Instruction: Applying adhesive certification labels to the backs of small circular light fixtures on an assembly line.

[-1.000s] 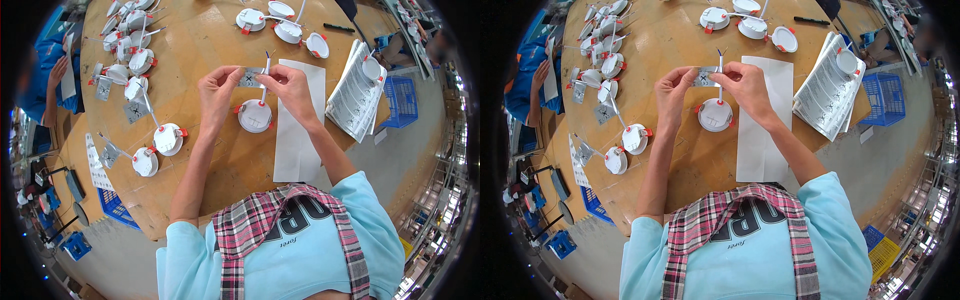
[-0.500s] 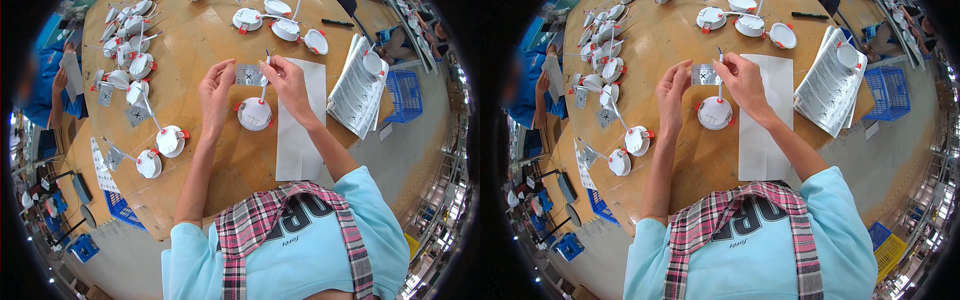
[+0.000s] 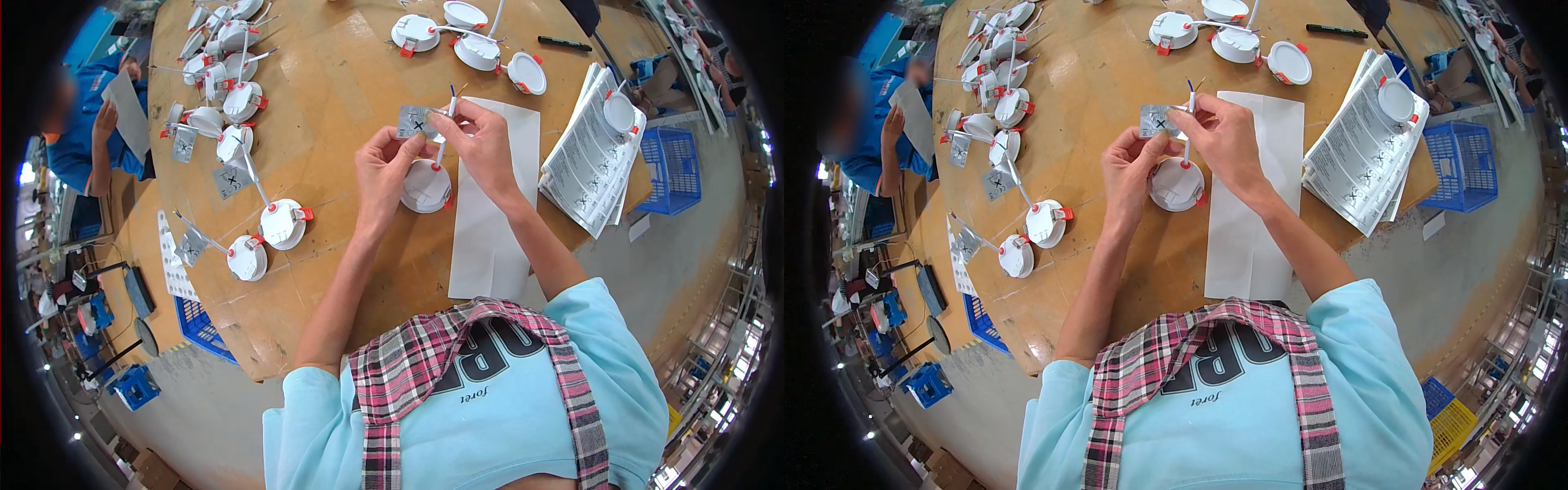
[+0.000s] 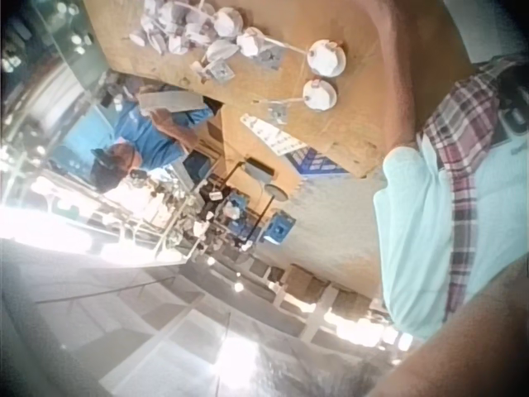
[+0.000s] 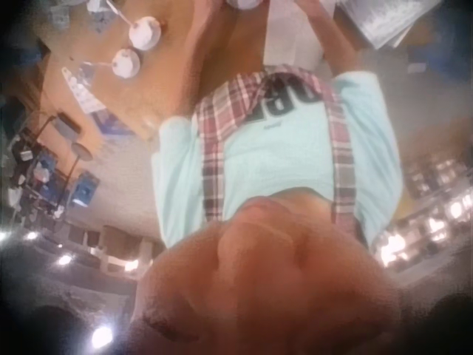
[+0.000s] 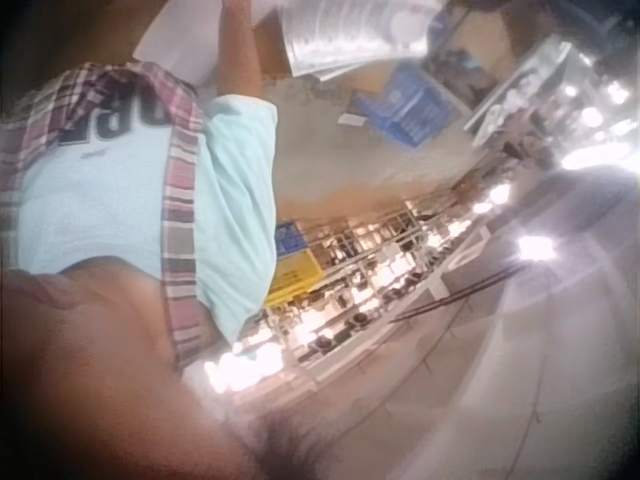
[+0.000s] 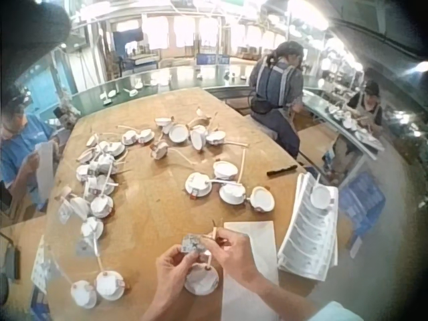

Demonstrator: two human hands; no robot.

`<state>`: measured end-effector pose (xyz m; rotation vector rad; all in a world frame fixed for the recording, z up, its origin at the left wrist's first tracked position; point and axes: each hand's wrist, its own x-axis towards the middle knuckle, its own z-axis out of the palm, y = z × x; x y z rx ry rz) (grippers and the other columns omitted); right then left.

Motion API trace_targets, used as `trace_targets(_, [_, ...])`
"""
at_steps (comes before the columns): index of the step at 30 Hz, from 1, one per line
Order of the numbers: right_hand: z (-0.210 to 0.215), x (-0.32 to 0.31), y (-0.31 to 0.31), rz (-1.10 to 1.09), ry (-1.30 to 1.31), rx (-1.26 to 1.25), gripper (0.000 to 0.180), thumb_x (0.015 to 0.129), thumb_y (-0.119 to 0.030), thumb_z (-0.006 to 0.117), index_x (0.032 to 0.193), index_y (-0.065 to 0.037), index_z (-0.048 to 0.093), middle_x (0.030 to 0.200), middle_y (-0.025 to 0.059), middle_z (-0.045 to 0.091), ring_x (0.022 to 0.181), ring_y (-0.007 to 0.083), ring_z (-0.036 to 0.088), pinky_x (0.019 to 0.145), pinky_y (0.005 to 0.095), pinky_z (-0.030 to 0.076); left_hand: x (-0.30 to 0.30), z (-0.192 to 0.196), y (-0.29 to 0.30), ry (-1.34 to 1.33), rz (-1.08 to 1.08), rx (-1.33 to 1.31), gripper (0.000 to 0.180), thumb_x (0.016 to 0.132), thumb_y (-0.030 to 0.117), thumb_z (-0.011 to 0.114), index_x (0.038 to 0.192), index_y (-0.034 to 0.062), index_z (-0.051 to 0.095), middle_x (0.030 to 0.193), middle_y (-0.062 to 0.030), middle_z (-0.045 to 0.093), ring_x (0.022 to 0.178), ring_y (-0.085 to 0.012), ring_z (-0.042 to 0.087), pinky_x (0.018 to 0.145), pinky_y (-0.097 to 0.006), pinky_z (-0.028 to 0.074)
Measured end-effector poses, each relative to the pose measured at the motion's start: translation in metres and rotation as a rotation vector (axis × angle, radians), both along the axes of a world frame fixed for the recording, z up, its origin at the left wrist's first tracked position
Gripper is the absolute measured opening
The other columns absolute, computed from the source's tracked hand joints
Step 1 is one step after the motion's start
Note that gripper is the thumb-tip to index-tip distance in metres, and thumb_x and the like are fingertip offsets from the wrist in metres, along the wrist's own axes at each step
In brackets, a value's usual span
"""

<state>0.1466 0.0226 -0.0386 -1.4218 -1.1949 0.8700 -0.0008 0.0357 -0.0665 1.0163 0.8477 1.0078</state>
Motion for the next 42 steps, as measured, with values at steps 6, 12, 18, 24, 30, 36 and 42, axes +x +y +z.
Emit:
trace_targets(6, [-0.012,0.002,0.008,-0.027,0.116,-0.017,0.026,0.086,-0.022,0.067,0.083,0.005,0.066,0.066,0.0051,0.063,0.060,0.0075,0.056,0.054,0.0229,0.044,-0.005,0.004,-0.015,0.196,0.226,0.088,0.026,0.089,0.014,0.062,0.108,-0.0035,0.057,0.096,-0.0109,0.067,0.087,-0.0155,0.062,0.077,-0.028,0.050])
trace_targets(12, [-0.007,0.016,0.003,0.123,0.221,-0.070,0.033,0.089,-0.026,0.064,0.096,0.006,0.065,0.080,0.0068,0.067,0.072,0.0100,0.063,0.065,0.0226,0.051,0.001,0.000,-0.052,0.832,0.061,0.658,0.060,0.072,0.011,0.074,0.124,0.0014,0.047,0.130,-0.0157,0.044,0.118,-0.0339,0.043,0.101,-0.040,0.035])
trace_targets(18, [-0.005,0.028,-0.008,0.185,0.292,0.004,0.031,0.094,-0.025,0.057,0.107,0.002,0.063,0.084,0.0045,0.064,0.078,0.0105,0.060,0.074,0.0250,0.049,-0.003,0.002,-0.051,0.627,0.079,0.541,0.047,0.074,0.007,0.068,0.118,0.0018,0.055,0.121,-0.0137,0.048,0.109,-0.0280,0.051,0.092,-0.037,0.044])
trace_targets(24, [0.007,0.029,-0.022,0.195,0.360,0.067,0.030,0.092,-0.022,0.060,0.113,-0.001,0.059,0.094,0.0028,0.061,0.086,0.0082,0.057,0.079,0.0228,0.046,-0.018,0.038,-0.059,0.379,-0.106,0.327,0.043,0.076,0.006,0.053,0.118,0.0024,0.057,0.117,-0.0080,0.051,0.099,-0.0152,0.055,0.069,-0.026,0.050])
trace_targets(30, [0.029,0.011,-0.034,0.225,0.312,0.149,0.033,0.084,-0.016,0.070,0.112,-0.003,0.059,0.085,-0.0018,0.058,0.073,0.0038,0.051,0.068,0.0189,0.042,-0.027,0.048,-0.074,0.301,-0.173,0.299,0.046,0.073,0.011,0.055,0.117,0.0037,0.059,0.113,-0.0078,0.053,0.100,-0.0161,0.055,0.074,-0.027,0.050])
trace_targets(36, [0.032,0.005,-0.048,0.114,0.282,0.025,0.025,0.085,-0.017,0.068,0.103,-0.003,0.060,0.081,-0.0001,0.061,0.077,0.0048,0.056,0.067,0.0204,0.043,-0.035,0.055,-0.087,0.565,-0.105,0.635,0.046,0.071,0.012,0.063,0.115,0.0019,0.060,0.112,-0.0128,0.052,0.101,-0.0237,0.057,0.085,-0.034,0.048])
trace_targets(42, [0.031,-0.012,-0.074,0.163,0.223,-0.080,0.021,0.085,-0.018,0.067,0.096,0.001,0.065,0.080,0.0026,0.064,0.073,0.0074,0.058,0.067,0.0212,0.045,-0.042,0.060,-0.102,0.703,-0.031,0.743,0.048,0.068,0.008,0.068,0.115,0.0029,0.060,0.113,-0.0145,0.052,0.105,-0.0293,0.053,0.089,-0.039,0.046])
